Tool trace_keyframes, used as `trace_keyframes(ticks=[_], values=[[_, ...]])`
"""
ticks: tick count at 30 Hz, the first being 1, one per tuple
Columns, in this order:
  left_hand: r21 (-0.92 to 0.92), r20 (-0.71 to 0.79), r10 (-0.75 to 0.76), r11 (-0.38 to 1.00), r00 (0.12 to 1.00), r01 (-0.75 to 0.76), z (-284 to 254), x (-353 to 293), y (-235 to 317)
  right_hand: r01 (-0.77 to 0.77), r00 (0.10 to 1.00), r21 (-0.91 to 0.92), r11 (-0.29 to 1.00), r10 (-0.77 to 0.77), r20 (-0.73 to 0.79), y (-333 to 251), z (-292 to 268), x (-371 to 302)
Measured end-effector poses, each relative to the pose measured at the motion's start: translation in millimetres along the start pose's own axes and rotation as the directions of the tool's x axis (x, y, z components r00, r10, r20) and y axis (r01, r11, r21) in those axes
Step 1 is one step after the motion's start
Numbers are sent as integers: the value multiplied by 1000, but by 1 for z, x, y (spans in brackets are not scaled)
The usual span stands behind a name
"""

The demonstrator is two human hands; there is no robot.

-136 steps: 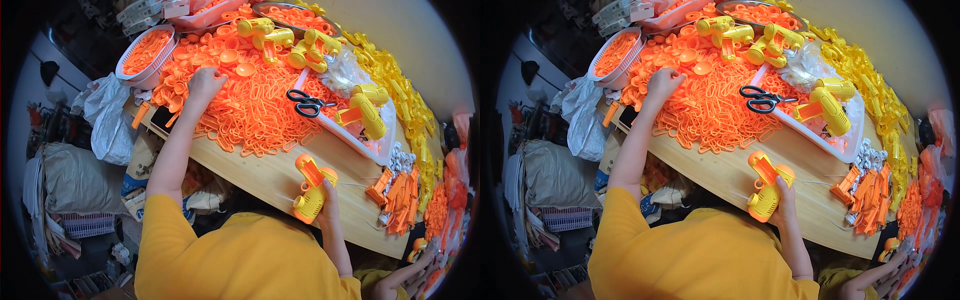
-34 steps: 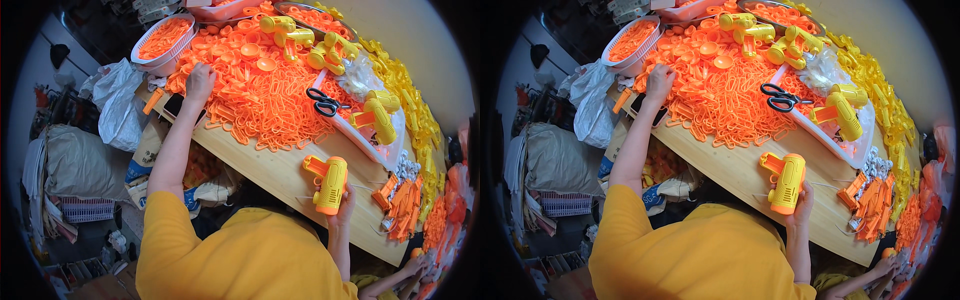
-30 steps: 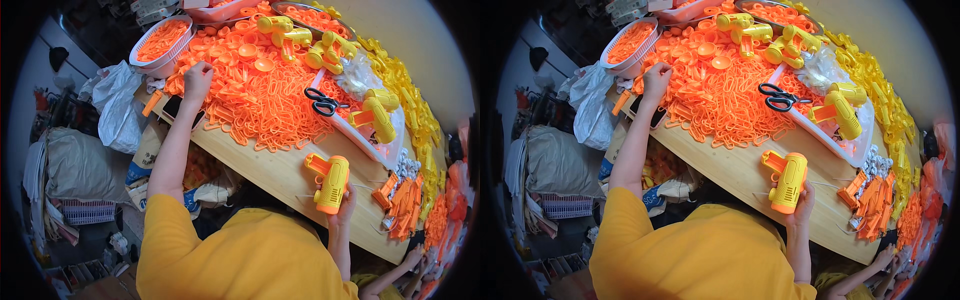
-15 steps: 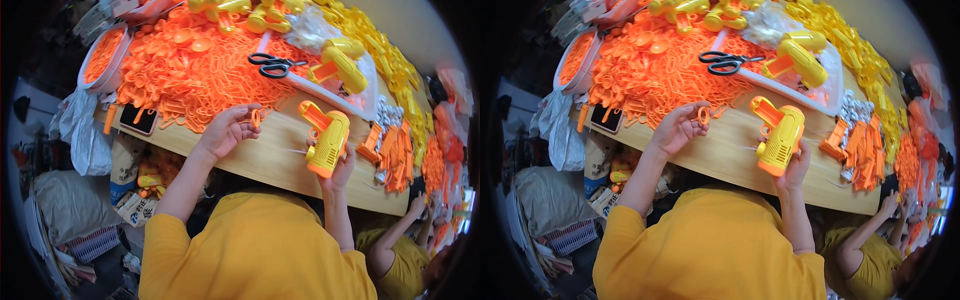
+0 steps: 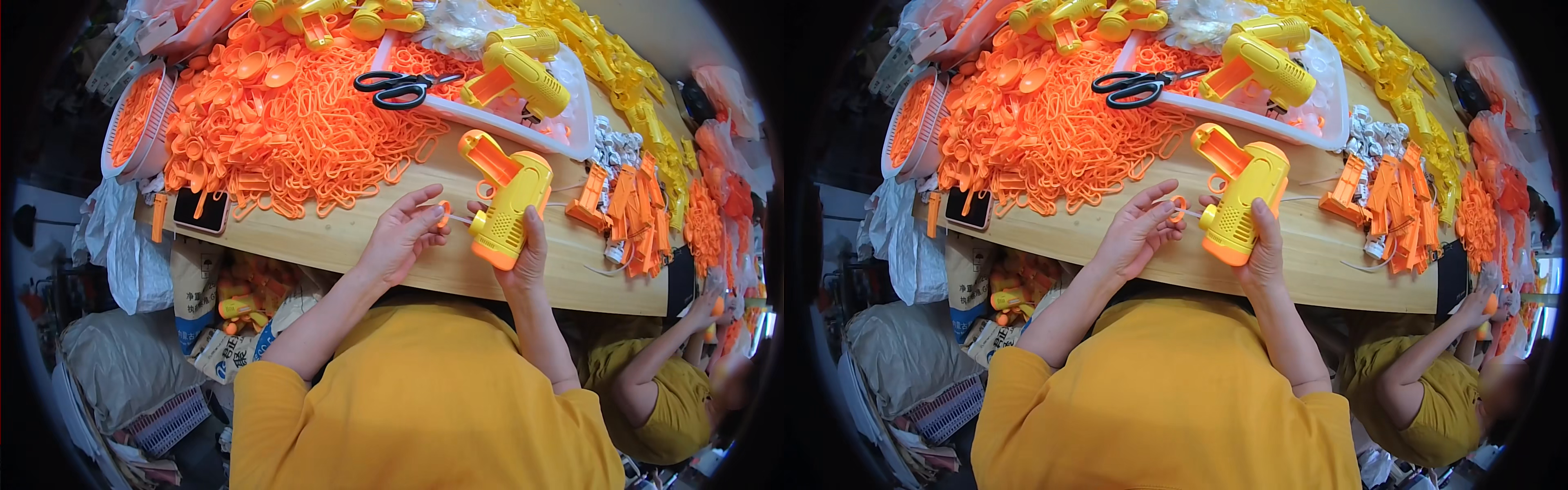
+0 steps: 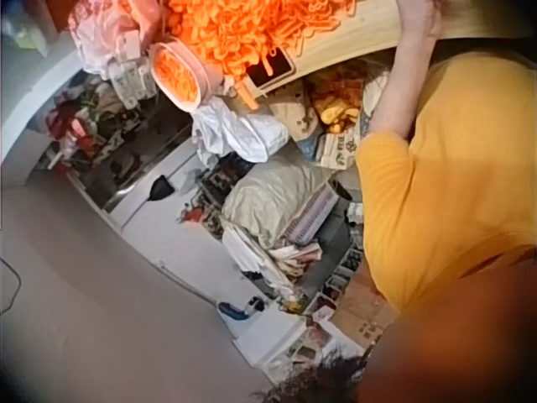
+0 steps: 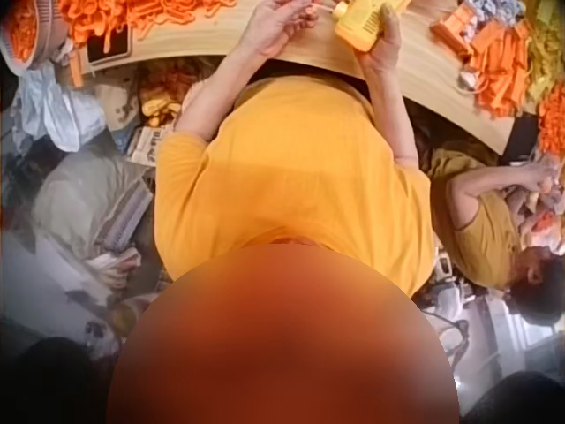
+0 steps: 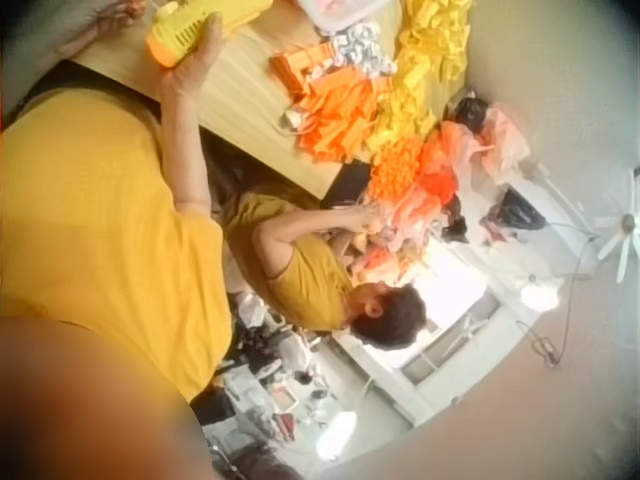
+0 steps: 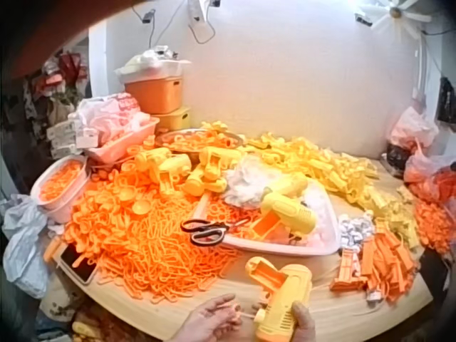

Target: Assembling plastic components to create toy gun models.

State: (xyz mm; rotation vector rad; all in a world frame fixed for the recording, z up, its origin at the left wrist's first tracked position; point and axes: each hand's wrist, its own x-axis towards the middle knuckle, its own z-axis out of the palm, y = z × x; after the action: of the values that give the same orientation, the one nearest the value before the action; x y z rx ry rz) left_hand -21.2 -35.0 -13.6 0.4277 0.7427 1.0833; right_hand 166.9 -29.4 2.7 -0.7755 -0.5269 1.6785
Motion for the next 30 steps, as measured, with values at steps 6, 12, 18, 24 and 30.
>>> trace_keyframes(ticks=[6, 12, 18, 24, 30], values=[[99, 26, 130, 986, 991, -132, 18, -1, -6, -9, 998, -3, 1000, 10, 63, 7, 9, -2], [239, 32, 200, 950, 979, -202, 25, -13, -12, -64, 997, 50, 997, 61, 56, 6, 20, -2], [481, 237, 421, 732, 876, -482, 31, -25, -27, -19, 1000, 37, 999, 18, 13, 11, 21, 1], [561, 321, 498, 586, 806, -585, 33, -21, -38, 50, 999, 4, 999, -50, -17, 18, 18, 5], [561, 332, 536, 550, 776, -619, 30, -18, -47, 151, 988, -64, 986, -152, -6, 16, 25, 5]])
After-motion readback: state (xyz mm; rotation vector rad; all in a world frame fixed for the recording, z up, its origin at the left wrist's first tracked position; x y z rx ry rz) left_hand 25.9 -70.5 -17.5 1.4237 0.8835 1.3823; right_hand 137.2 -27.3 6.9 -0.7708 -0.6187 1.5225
